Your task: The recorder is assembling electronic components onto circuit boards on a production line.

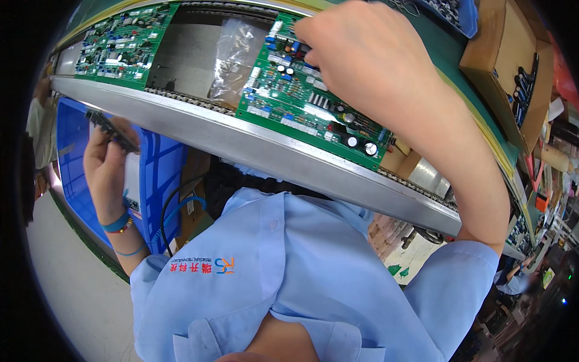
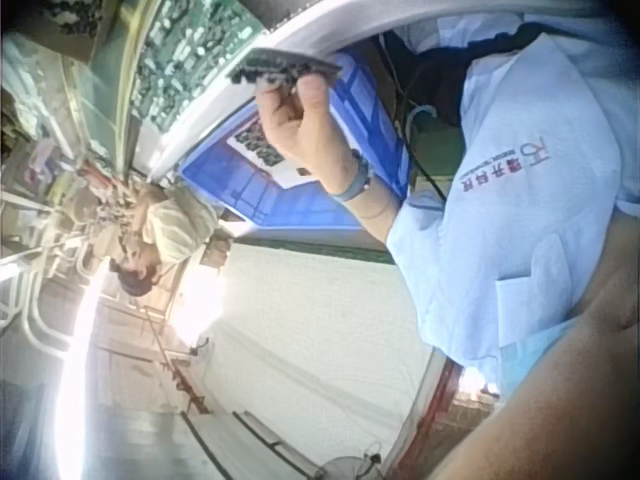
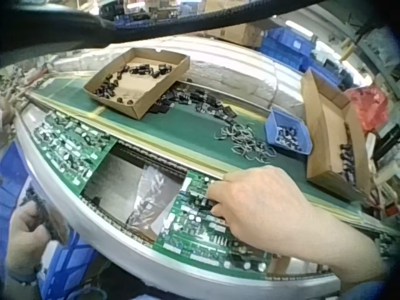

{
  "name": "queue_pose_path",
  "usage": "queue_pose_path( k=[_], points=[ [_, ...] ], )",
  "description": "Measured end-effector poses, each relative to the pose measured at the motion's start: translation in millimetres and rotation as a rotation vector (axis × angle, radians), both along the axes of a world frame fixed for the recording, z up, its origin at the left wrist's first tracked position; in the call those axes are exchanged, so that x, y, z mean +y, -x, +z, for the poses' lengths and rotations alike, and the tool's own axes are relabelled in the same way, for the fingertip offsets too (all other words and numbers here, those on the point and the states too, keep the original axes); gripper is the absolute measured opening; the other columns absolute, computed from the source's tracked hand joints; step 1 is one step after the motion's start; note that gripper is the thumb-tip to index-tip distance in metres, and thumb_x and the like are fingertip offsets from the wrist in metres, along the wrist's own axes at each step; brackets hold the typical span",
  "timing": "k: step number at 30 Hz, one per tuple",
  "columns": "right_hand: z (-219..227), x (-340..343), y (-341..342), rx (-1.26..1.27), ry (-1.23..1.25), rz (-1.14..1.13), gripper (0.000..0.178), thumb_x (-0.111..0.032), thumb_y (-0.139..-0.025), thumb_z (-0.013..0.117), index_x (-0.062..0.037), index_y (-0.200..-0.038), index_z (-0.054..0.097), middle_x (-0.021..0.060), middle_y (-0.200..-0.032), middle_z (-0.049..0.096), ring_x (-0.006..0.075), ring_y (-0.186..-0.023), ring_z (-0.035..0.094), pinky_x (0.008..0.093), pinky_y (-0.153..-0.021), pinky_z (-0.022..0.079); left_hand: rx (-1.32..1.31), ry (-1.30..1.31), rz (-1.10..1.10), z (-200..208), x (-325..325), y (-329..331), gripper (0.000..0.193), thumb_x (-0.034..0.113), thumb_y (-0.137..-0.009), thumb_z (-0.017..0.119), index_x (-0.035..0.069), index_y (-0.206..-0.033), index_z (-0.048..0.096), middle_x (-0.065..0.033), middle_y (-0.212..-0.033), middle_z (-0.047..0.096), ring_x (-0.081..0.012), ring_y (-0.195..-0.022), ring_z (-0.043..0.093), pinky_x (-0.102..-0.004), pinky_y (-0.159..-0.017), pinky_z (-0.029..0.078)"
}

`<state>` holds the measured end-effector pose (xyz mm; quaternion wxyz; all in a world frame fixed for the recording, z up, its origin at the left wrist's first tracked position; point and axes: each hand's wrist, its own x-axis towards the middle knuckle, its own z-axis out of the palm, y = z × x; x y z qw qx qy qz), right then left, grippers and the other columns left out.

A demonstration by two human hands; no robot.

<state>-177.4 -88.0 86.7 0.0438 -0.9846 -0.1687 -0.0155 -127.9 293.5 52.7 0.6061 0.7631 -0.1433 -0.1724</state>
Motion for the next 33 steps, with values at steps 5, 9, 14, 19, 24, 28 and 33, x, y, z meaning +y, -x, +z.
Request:
queue_pose_path(
  k=[5, 9, 14, 19, 24, 28, 33],
  points=[
    [13, 8, 14, -0.102, -0.26, -0.172, 0.028, -0.013, -0.081, 0.074, -0.0095, -0.108, 0.069, 0.0049, -0.09, 0.065, 0.0185, -0.072, 0.063, 0.029, -0.064, 0.049, 0.431, 0.375, -0.233, 3, -67, 12, 0.041, 0.016, -0.097, 0.063, -0.006, -0.13, 0.052, -0.0125, -0.11, 0.066, -0.0189, -0.095, 0.067, -0.0314, -0.082, 0.056],
    [20, 36, 37, 0.396, -0.957, -0.262, 0.032, -0.009, -0.084, 0.075, -0.0059, -0.115, 0.065, -0.0005, -0.091, 0.063, 0.0035, -0.075, 0.057, 0.0182, -0.062, 0.043, 0.504, 0.334, -0.291, 2, -104, 24, 0.044, 0.023, -0.096, 0.066, -0.005, -0.128, 0.051, -0.013, -0.114, 0.064, -0.0197, -0.098, 0.067, -0.0301, -0.078, 0.057],
    [-4, 34, 47, 0.521, -1.424, -0.312, 0.028, -0.006, -0.088, 0.072, -0.0022, -0.112, 0.057, 0.0, -0.097, 0.062, 0.0052, -0.084, 0.058, 0.0189, -0.07, 0.047, 0.366, 0.352, -0.332, 0, -131, 41, 0.043, 0.003, -0.092, 0.068, -0.006, -0.131, 0.054, -0.0075, -0.113, 0.062, -0.0111, -0.096, 0.062, -0.0258, -0.079, 0.054],
    [12, 20, 50, 0.178, -1.14, -0.266, 0.052, -0.008, -0.086, 0.073, 0.0001, -0.132, 0.05, 0.0083, -0.114, 0.062, 0.0108, -0.095, 0.06, 0.0223, -0.081, 0.049, -0.429, -0.192, -0.571, 24, -134, 17, 0.05, 0.002, -0.083, 0.075, -0.002, -0.13, 0.059, -0.0104, -0.108, 0.063, -0.0197, -0.1, 0.061, -0.0305, -0.084, 0.048],
    [33, 20, 56, 0.004, -1.087, -0.518, 0.044, -0.019, -0.085, 0.078, 0.0011, -0.12, 0.06, 0.0106, -0.104, 0.066, 0.0119, -0.083, 0.062, 0.0227, -0.076, 0.05, -0.946, -0.193, -0.455, 20, -160, 6, 0.038, -0.003, -0.075, 0.071, 0.006, -0.112, 0.067, -0.0106, -0.099, 0.065, -0.0276, -0.088, 0.059, -0.0357, -0.078, 0.046],
    [11, -20, 85, -0.034, -1.007, -0.382, 0.048, -0.016, -0.092, 0.069, 0.0007, -0.135, 0.054, 0.0124, -0.122, 0.064, 0.012, -0.098, 0.062, 0.0228, -0.083, 0.049, -1.092, -0.268, -0.609, 20, -171, 3, 0.037, -0.002, -0.073, 0.072, 0.008, -0.108, 0.068, -0.0077, -0.098, 0.066, -0.0259, -0.089, 0.06, -0.0356, -0.079, 0.044],
    [-3, -38, 107, -0.099, -0.973, -0.492, 0.044, -0.018, -0.094, 0.066, 0.0001, -0.133, 0.057, 0.0117, -0.123, 0.065, 0.011, -0.096, 0.064, 0.0217, -0.081, 0.049, -1.15, -0.346, -0.646, 8, -176, 4, 0.034, -0.002, -0.073, 0.072, 0.008, -0.105, 0.068, -0.0059, -0.095, 0.066, -0.0243, -0.088, 0.061, -0.0347, -0.08, 0.042]
  ],
)
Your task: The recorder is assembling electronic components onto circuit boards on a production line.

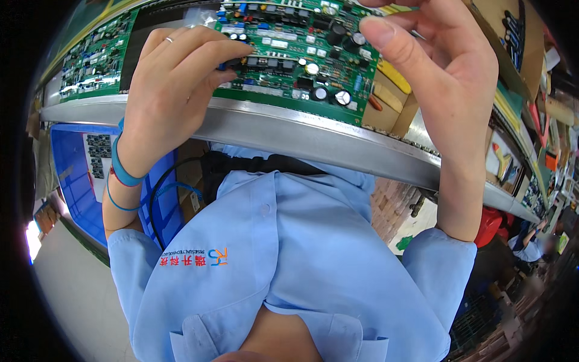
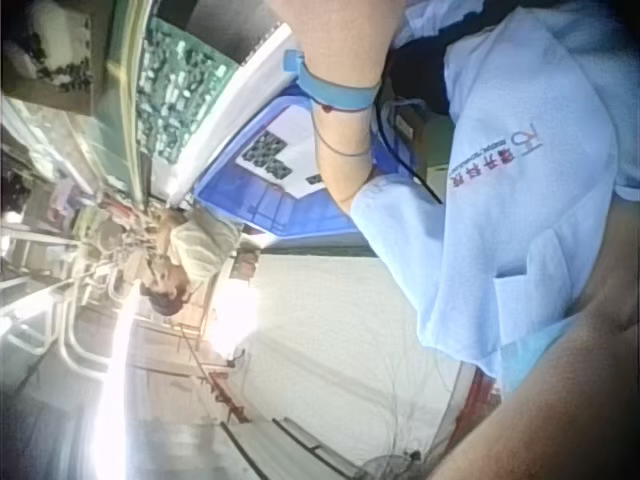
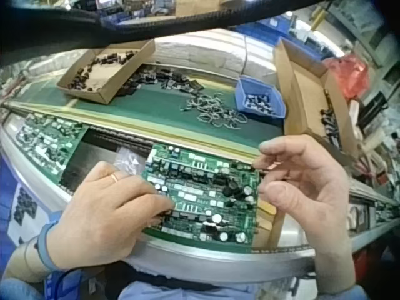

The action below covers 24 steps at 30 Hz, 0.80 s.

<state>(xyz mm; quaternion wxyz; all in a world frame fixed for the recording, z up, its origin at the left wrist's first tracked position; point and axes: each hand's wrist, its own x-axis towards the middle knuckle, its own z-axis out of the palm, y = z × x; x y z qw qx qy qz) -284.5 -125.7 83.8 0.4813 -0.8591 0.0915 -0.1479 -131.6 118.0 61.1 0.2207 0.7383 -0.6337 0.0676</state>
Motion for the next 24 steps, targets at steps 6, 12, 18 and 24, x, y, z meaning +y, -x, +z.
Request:
queue_pose_path(
  k=[6, 12, 18, 24],
  points=[
    [2, 18, -4, 0.017, -0.135, -0.134, 0.044, -0.02, -0.089, 0.073, -0.0003, -0.126, 0.058, 0.0078, -0.111, 0.064, 0.0082, -0.087, 0.062, 0.0186, -0.073, 0.049, 0.029, -0.045, -0.088, -9, -3, -11, 0.034, -0.001, -0.077, 0.069, 0.007, -0.11, 0.068, -0.0075, -0.101, 0.067, -0.0247, -0.091, 0.061, -0.0354, -0.081, 0.042],
    [2, 19, -5, 0.027, -0.152, -0.202, 0.045, -0.022, -0.088, 0.077, 0.0001, -0.122, 0.058, 0.006, -0.106, 0.062, 0.0061, -0.081, 0.061, 0.0155, -0.065, 0.049, -0.006, -0.068, -0.128, -6, -6, -17, 0.035, -0.001, -0.078, 0.069, 0.007, -0.112, 0.068, -0.007, -0.101, 0.067, -0.0245, -0.092, 0.061, -0.0345, -0.08, 0.041],
    [0, 17, -3, 0.052, -0.113, -0.178, 0.043, -0.019, -0.088, 0.076, -0.0002, -0.122, 0.059, 0.0057, -0.106, 0.062, 0.0051, -0.079, 0.059, 0.0154, -0.064, 0.048, -0.088, -0.086, -0.16, -4, -8, -17, 0.035, 0.001, -0.077, 0.071, 0.008, -0.112, 0.069, -0.0068, -0.101, 0.067, -0.0239, -0.091, 0.061, -0.0341, -0.08, 0.042],
    [-18, 2, -5, -0.017, -0.019, -0.091, 0.041, -0.017, -0.088, 0.076, -0.0002, -0.121, 0.06, 0.0057, -0.106, 0.061, 0.0059, -0.081, 0.059, 0.0163, -0.068, 0.048, -0.101, -0.086, -0.183, -4, -6, -16, 0.036, 0.002, -0.077, 0.071, 0.008, -0.112, 0.069, -0.0068, -0.101, 0.067, -0.0238, -0.09, 0.061, -0.0342, -0.08, 0.042]
  ],
)
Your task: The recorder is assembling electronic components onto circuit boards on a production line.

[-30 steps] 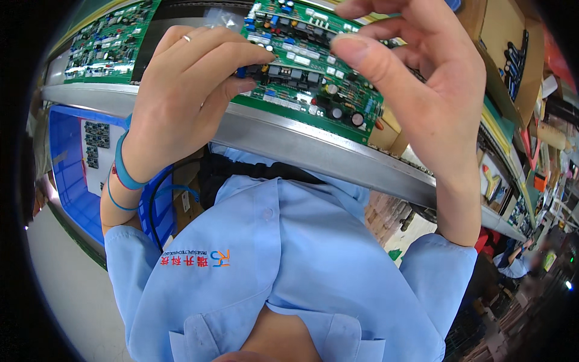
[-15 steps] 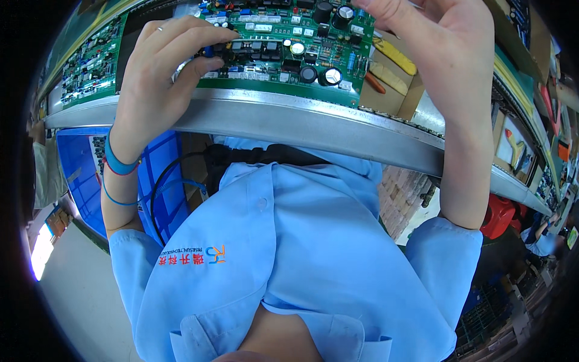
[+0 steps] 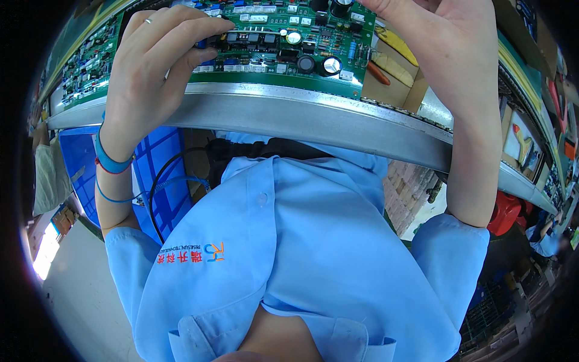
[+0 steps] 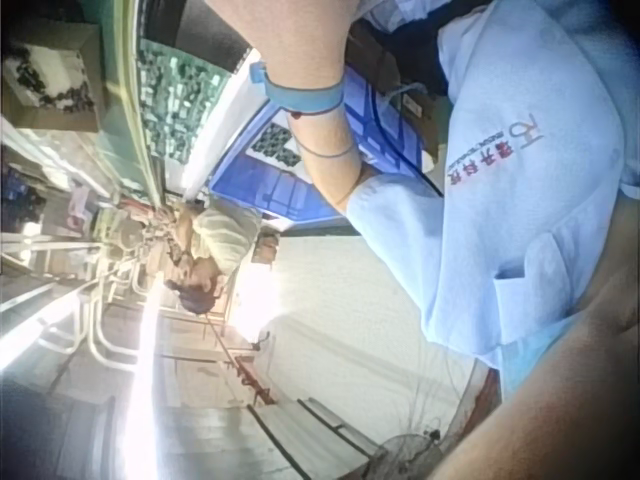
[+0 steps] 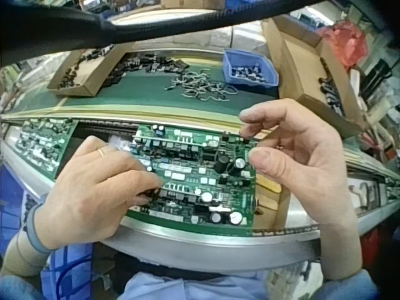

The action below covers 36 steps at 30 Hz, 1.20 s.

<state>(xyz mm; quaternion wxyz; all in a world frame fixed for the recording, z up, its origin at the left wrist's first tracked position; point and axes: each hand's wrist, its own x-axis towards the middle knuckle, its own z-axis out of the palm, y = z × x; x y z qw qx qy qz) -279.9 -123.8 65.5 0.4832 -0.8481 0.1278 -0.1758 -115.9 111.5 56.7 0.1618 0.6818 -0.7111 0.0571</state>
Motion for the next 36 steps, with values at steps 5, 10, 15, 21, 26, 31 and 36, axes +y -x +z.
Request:
queue_pose_path(
  k=[5, 10, 15, 21, 26, 31, 36],
  points=[
    [14, 16, 1, 0.019, 0.015, 0.014, 0.04, -0.017, -0.088, 0.076, -0.0001, -0.121, 0.059, 0.0056, -0.106, 0.061, 0.0059, -0.081, 0.059, 0.0163, -0.068, 0.048, -0.003, 0.0, -0.009, -3, 4, 0, 0.036, 0.002, -0.077, 0.072, 0.008, -0.113, 0.069, -0.0067, -0.101, 0.067, -0.0238, -0.09, 0.061, -0.0342, -0.08, 0.042],
    [16, 14, 1, 0.115, -0.058, -0.03, 0.041, -0.015, -0.088, 0.075, 0.0003, -0.122, 0.059, 0.0055, -0.106, 0.061, 0.0053, -0.081, 0.059, 0.0163, -0.069, 0.048, -0.016, 0.007, -0.017, -2, 7, -1, 0.036, 0.003, -0.077, 0.072, 0.008, -0.113, 0.069, -0.0067, -0.101, 0.067, -0.0237, -0.089, 0.06, -0.0343, -0.08, 0.043],
    [24, 15, 2, 0.102, -0.07, -0.029, 0.037, -0.014, -0.088, 0.075, 0.0006, -0.119, 0.06, 0.0065, -0.104, 0.062, 0.0071, -0.082, 0.06, 0.0182, -0.07, 0.049, -0.028, 0.007, -0.02, 4, 4, -2, 0.039, 0.005, -0.077, 0.073, 0.008, -0.116, 0.069, -0.0069, -0.101, 0.067, -0.0243, -0.088, 0.06, -0.0357, -0.08, 0.043],
    [-3, -38, 17, 0.043, 0.074, 0.229, 0.042, -0.02, -0.096, 0.065, -0.004, -0.133, 0.058, 0.0089, -0.12, 0.067, 0.009, -0.093, 0.063, 0.0216, -0.08, 0.049, 0.05, -0.026, 0.047, 11, 11, -3, 0.041, 0.006, -0.076, 0.074, 0.009, -0.117, 0.07, -0.0086, -0.105, 0.065, -0.0279, -0.094, 0.058, -0.0377, -0.084, 0.044],
    [8, -66, 32, 0.082, 0.111, 0.027, 0.038, -0.02, -0.096, 0.064, -0.0048, -0.131, 0.061, 0.0074, -0.119, 0.067, 0.0074, -0.089, 0.061, 0.0209, -0.076, 0.049, 0.07, 0.185, 0.245, 15, 0, -27, 0.028, 0.008, -0.081, 0.073, 0.012, -0.109, 0.073, -0.006, -0.1, 0.067, -0.0259, -0.093, 0.062, -0.0345, -0.084, 0.045],
    [0, -83, 37, 0.008, 0.07, -0.034, 0.035, -0.018, -0.096, 0.063, -0.0027, -0.128, 0.062, 0.0081, -0.117, 0.068, 0.0072, -0.086, 0.06, 0.0206, -0.073, 0.047, 0.178, 0.178, 0.418, 13, -18, -70, 0.023, 0.019, -0.098, 0.063, 0.002, -0.112, 0.071, -0.0087, -0.102, 0.068, -0.0176, -0.092, 0.064, -0.0279, -0.082, 0.048],
    [-4, -76, 36, -0.007, -0.128, -0.092, 0.033, -0.01, -0.091, 0.071, -0.0047, -0.123, 0.063, 0.0037, -0.108, 0.066, 0.0056, -0.082, 0.057, 0.0196, -0.074, 0.048, 0.24, 0.024, 0.551, 0, -36, -69, 0.024, 0.025, -0.094, 0.067, 0.002, -0.098, 0.071, -0.0113, -0.081, 0.067, -0.0261, -0.072, 0.063, -0.033, -0.064, 0.048]
  ],
)
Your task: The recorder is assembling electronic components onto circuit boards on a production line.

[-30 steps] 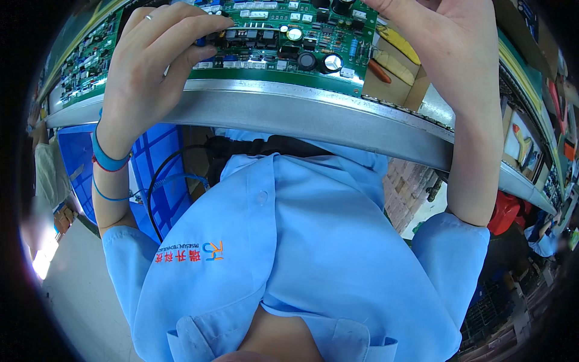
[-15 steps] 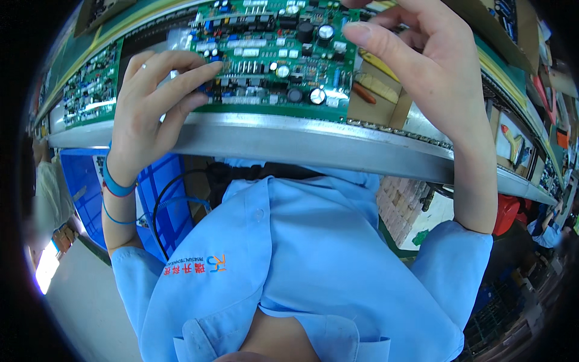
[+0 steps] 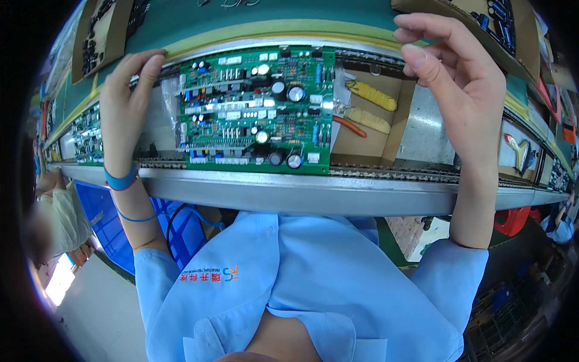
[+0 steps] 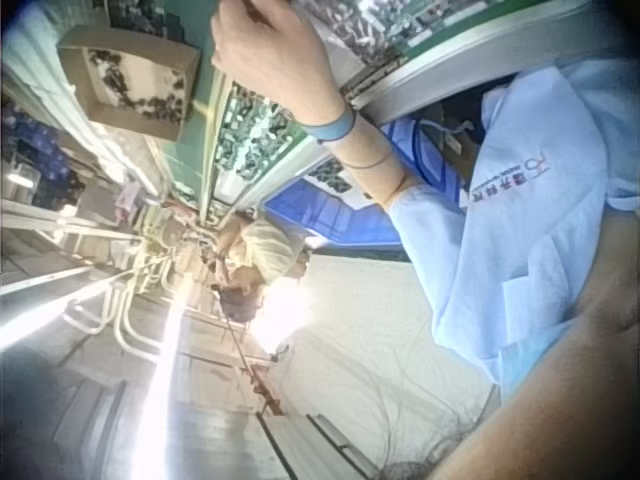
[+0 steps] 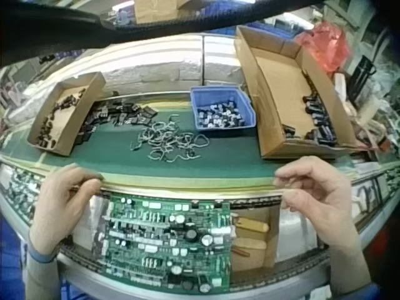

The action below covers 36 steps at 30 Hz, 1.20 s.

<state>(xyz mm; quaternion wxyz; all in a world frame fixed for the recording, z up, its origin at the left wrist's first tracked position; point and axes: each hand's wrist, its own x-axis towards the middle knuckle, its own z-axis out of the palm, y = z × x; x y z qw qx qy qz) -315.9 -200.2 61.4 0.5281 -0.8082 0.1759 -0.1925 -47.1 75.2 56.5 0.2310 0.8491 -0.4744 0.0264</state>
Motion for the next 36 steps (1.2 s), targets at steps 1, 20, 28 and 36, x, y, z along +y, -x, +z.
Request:
queue_pose_path(
  k=[1, 20, 28, 36],
  points=[
    [0, -1, 2, 0.005, 0.007, 0.011, 0.029, -0.007, -0.094, 0.066, -0.0027, -0.123, 0.064, 0.004, -0.11, 0.067, 0.0054, -0.083, 0.057, 0.0194, -0.075, 0.048, 0.019, 0.012, 0.044, -3, -3, 3, 0.026, 0.027, -0.094, 0.066, 0.002, -0.096, 0.071, -0.0106, -0.078, 0.066, -0.0262, -0.07, 0.062, -0.0326, -0.063, 0.047],
    [-6, 5, -1, 0.18, 0.438, 0.078, 0.025, -0.004, -0.093, 0.065, -0.0015, -0.117, 0.066, 0.0037, -0.098, 0.065, 0.0081, -0.08, 0.059, 0.0198, -0.072, 0.046, 0.469, -0.253, 0.026, -14, 13, 5, 0.063, 0.05, -0.104, 0.044, -0.004, -0.079, 0.064, -0.0126, -0.065, 0.06, -0.0226, -0.058, 0.055, -0.0346, -0.059, 0.044],
    [3, 3, 8, -0.028, 0.629, 0.061, 0.021, -0.003, -0.095, 0.062, -0.0002, -0.114, 0.068, 0.0048, -0.097, 0.068, 0.009, -0.082, 0.062, 0.0206, -0.071, 0.048, 0.554, -0.221, 0.028, -19, 11, 1, 0.073, 0.06, -0.101, 0.043, -0.004, -0.073, 0.064, -0.0078, -0.062, 0.06, -0.0153, -0.058, 0.055, -0.0302, -0.057, 0.044],
    [-3, 80, 41, -0.217, 0.703, 0.262, 0.022, -0.001, -0.079, 0.066, -0.0031, -0.1, 0.072, 0.0092, -0.089, 0.071, 0.022, -0.071, 0.068, 0.0264, -0.06, 0.055, 0.512, -0.267, -0.08, -18, 2, 5, 0.076, 0.064, -0.099, 0.042, -0.003, -0.071, 0.065, -0.0066, -0.062, 0.059, -0.0145, -0.058, 0.054, -0.0293, -0.058, 0.045]
  ],
)
